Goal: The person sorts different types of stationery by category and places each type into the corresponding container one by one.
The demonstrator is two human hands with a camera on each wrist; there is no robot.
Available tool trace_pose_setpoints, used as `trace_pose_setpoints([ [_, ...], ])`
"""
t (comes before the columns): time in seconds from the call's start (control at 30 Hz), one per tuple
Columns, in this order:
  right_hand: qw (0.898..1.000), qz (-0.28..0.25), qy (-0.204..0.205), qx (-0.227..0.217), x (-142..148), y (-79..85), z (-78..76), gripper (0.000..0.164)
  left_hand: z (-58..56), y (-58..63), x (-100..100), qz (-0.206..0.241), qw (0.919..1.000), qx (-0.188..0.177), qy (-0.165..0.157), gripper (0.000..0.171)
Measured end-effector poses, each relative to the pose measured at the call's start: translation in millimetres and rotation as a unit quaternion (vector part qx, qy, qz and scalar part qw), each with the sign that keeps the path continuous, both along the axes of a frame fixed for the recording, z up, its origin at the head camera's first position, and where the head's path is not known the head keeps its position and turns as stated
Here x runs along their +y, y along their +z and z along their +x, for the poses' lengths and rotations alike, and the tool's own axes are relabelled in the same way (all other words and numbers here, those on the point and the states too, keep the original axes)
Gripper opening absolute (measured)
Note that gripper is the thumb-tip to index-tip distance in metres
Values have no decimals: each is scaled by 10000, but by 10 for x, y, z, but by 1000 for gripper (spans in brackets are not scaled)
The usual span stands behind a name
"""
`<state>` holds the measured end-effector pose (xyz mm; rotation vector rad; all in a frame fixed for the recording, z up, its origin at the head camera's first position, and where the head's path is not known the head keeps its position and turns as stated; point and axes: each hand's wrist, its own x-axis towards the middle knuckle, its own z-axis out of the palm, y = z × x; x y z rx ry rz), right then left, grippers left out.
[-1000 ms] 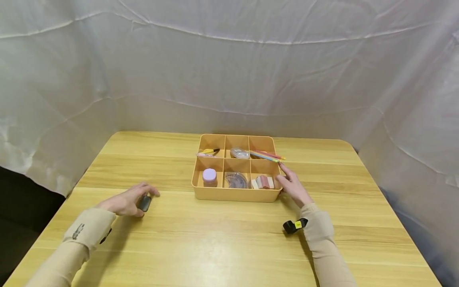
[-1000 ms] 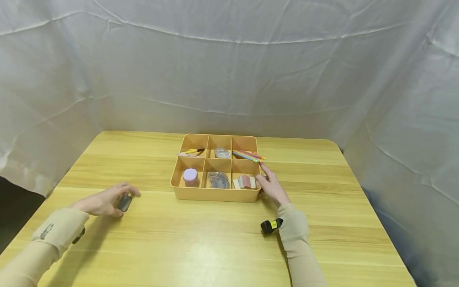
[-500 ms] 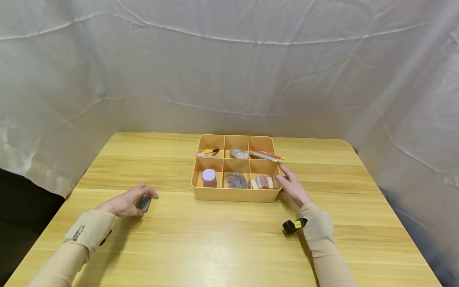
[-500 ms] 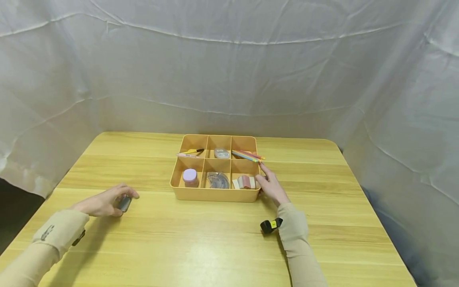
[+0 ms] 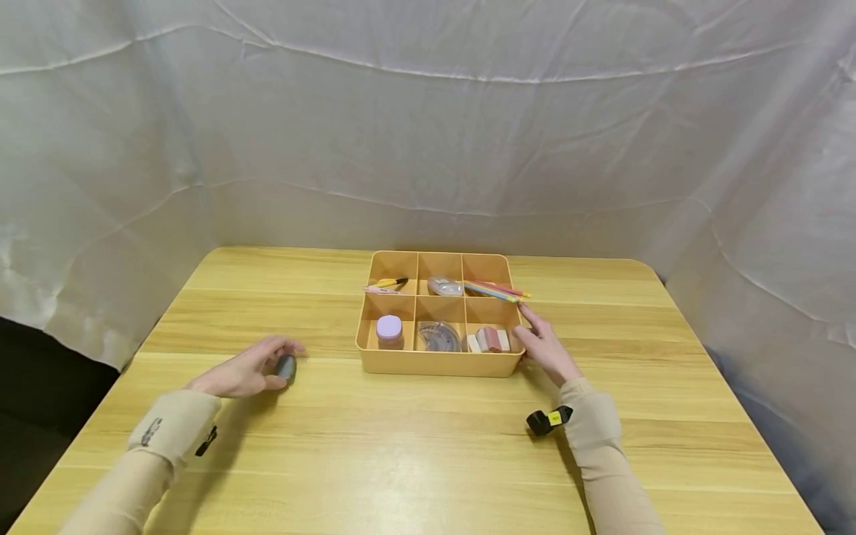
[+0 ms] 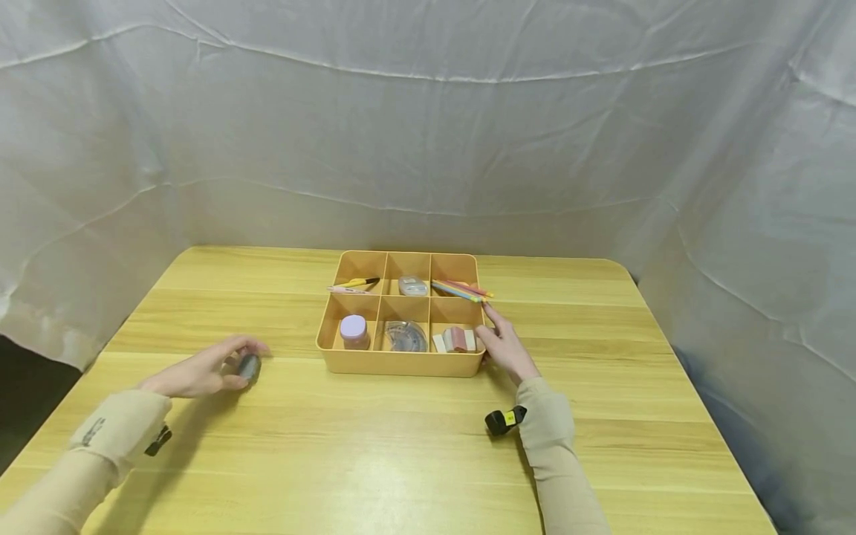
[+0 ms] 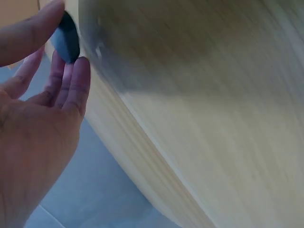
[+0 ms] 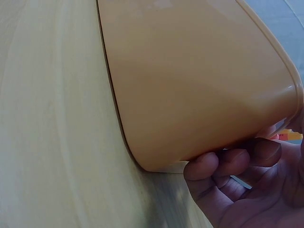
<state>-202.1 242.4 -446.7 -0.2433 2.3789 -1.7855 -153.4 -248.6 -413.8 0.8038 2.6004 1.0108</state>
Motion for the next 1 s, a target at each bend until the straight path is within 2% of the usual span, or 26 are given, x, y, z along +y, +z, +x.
trace_pose_setpoints([
  [0.13,10000,13,3,23,4,-2,1,64,-25,14,131,277,9989,172,339,48],
  [0.3,10000,-12,7,11,3,3,3,64,-84,53,339,439,9945,670,676,46],
  [0.43,10000,-36,9,-7,4,4,3,64,-137,97,517,728,9906,851,792,48],
  [0.67,10000,40,39,-15,9,-1,4,63,-180,208,816,1274,9849,1002,609,50],
  [1.0,9999,145,55,5,15,13,13,63,-199,320,1187,1453,9789,1420,218,46],
])
